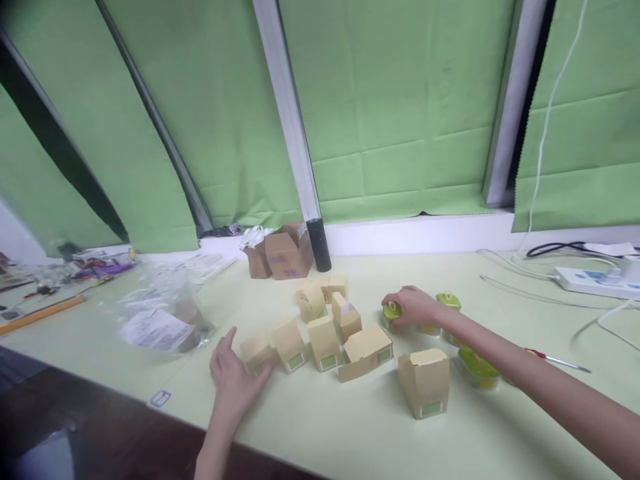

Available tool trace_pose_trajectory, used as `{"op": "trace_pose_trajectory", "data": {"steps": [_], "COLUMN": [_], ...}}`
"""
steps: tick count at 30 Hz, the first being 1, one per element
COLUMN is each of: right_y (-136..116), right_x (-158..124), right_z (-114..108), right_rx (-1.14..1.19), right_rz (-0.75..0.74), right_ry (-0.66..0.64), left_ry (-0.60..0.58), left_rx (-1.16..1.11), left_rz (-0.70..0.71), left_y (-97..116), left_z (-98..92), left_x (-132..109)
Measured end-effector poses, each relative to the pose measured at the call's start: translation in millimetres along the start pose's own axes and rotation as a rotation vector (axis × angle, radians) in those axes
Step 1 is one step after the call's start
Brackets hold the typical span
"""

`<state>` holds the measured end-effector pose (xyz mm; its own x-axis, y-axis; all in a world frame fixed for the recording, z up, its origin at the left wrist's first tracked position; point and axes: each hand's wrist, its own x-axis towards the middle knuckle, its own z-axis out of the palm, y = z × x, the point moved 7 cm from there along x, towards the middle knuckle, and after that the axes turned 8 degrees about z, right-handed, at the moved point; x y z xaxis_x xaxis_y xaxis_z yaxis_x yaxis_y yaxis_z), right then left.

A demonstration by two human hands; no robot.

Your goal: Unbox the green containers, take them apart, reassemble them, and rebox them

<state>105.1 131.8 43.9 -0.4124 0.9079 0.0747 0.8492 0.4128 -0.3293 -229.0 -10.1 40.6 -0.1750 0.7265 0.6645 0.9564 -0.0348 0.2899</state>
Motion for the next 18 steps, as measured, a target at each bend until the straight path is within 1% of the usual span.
{"op": "trace_pose_trajectory", "data": {"steps": [1, 3, 5, 6, 7, 8, 9, 10, 11, 12, 13, 15, 17, 18], "right_y": [0, -2, -8, -13, -19, -25, -32, -40, -48, -56, -63, -77, -88, -93], "right_x": [-3, -11, -25, -35, -47, -60, -73, -85, -96, -105, -112, -122, -127, -129], "right_z": [-5, -20, -39, -49, -58, -67, -73, -75, -73, -68, -61, -43, -24, -16], "right_rx": [0.020, 0.070, 0.120, 0.164, 0.210, 0.309, 0.412, 0.502, 0.593, 0.688, 0.785, 0.961, 1.061, 1.063], "right_rz": [0.008, 0.030, 0.051, 0.060, 0.068, 0.078, 0.082, 0.092, 0.097, 0.097, 0.105, 0.129, 0.154, 0.156], "right_ry": [0.025, 0.087, 0.156, 0.195, 0.229, 0.274, 0.301, 0.297, 0.270, 0.242, 0.208, 0.155, 0.120, 0.092], "left_ry": [0.002, -0.041, -0.075, -0.076, -0.064, -0.042, -0.021, -0.012, -0.017, -0.051, -0.092, -0.166, -0.144, -0.117], "left_rx": [0.073, 0.145, 0.160, 0.151, 0.127, 0.084, 0.022, -0.055, -0.145, -0.237, -0.325, -0.481, -0.550, -0.555], "left_rz": [0.042, 0.127, 0.200, 0.226, 0.247, 0.266, 0.288, 0.318, 0.357, 0.408, 0.469, 0.603, 0.642, 0.637], "left_y": [12, 33, 46, 48, 49, 49, 50, 53, 60, 70, 84, 118, 146, 157], "left_z": [1.3, 7.5, 11.0, 9.9, 6.5, 0.8, -5.7, -12.0, -16.9, -18.8, -18.4, -11.7, -1.0, 5.3], "left_x": [1, 3, 4, 3, 2, -1, -6, -13, -22, -32, -44, -69, -90, -99]}}
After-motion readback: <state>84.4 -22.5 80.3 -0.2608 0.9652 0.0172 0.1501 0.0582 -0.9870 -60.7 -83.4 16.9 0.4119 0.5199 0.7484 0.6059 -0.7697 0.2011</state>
